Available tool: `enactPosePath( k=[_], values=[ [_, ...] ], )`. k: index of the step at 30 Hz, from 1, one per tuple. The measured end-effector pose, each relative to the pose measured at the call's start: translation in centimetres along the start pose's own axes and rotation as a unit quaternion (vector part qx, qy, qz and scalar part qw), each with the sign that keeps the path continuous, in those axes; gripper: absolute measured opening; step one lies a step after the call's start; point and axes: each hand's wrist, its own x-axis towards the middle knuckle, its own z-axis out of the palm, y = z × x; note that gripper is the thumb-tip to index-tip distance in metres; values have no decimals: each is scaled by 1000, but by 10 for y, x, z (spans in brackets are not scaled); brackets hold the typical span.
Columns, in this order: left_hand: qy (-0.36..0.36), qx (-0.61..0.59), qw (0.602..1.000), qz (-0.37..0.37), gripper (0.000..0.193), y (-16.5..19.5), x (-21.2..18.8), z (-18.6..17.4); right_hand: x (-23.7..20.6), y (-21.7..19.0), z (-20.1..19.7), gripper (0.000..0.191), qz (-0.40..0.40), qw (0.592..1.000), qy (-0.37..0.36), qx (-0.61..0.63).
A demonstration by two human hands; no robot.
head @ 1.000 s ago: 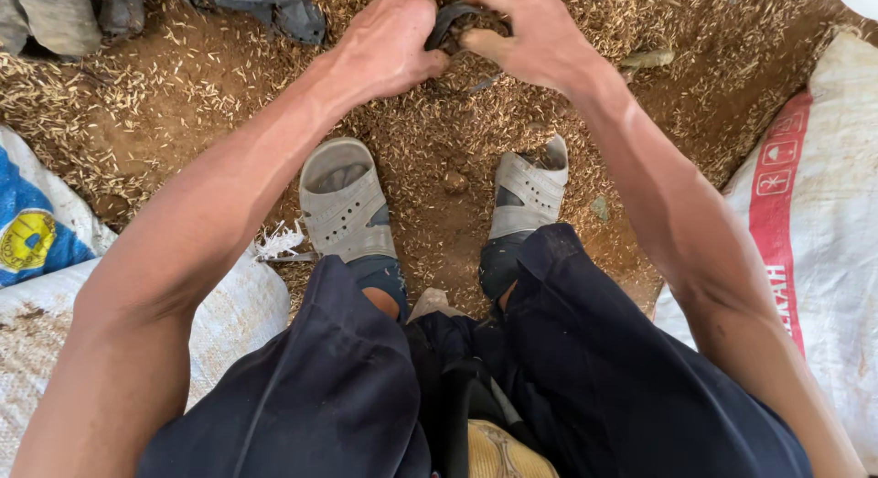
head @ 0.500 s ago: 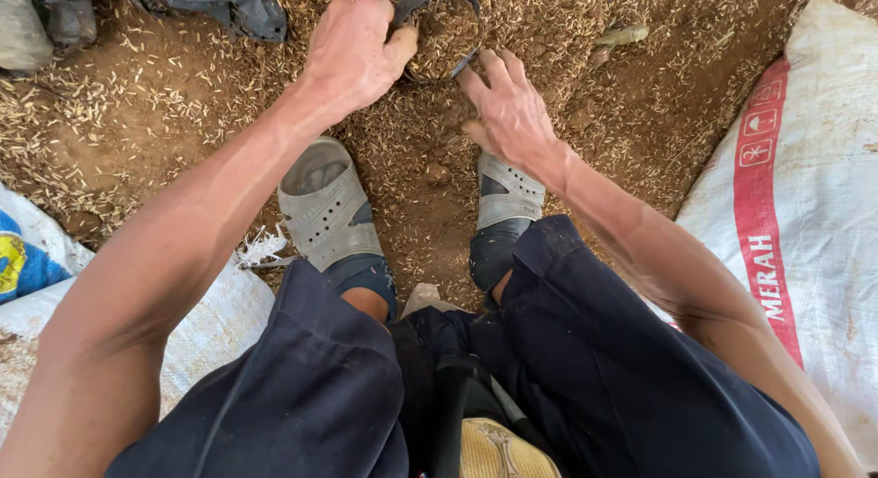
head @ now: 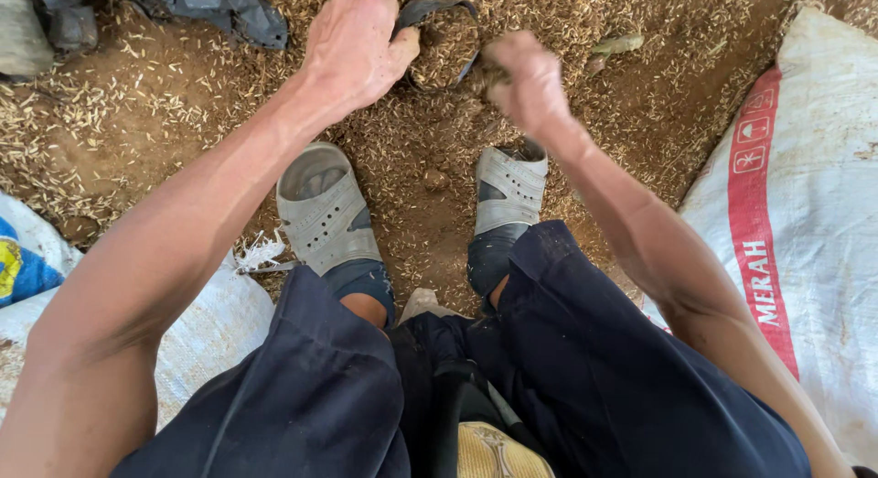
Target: The person scoops grain from a large sack and fills small black plastic pouches one by one. They repeatedly open each pouch, pour grain into it, and place the filled pouch into a white bucket. The process continues with multiple pouches throughout the clip.
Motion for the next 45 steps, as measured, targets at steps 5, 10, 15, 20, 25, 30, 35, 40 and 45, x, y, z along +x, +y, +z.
enactPosePath(
  k=[5,10,15,20,25,30,35,40,45],
  values=[
    [15,52,994,90,28,-20,14,6,4,-24,-57,27,198,832,-22,518],
    [58,22,992,109,19,-31,29,32,-8,-81,-72,40,104,696,-45,710],
    [21,48,990,132,18,-38,28,26,-20,-117,-81,55,-52,964,-10,262],
    [-72,54,995,39,30,-23,33,16,-19,-137,-61,69,-89,985,-96,-113],
    [-11,108,986,126,17,-12,23,13,-11,-133,-38,76,-152,963,-114,-193],
    [118,163,956,215,13,-4,25,4,-1,-119,-45,67,-203,955,-113,-183],
    [-96,44,993,58,16,-3,34,4,6,-94,-64,38,-109,986,-95,78],
    [-18,31,998,42,18,-16,23,16,-6,-49,-77,27,75,989,-77,-99],
    [15,-11,1000,-2,21,-14,3,26,-13,-39,-46,39,-162,975,-69,-136]
  ],
)
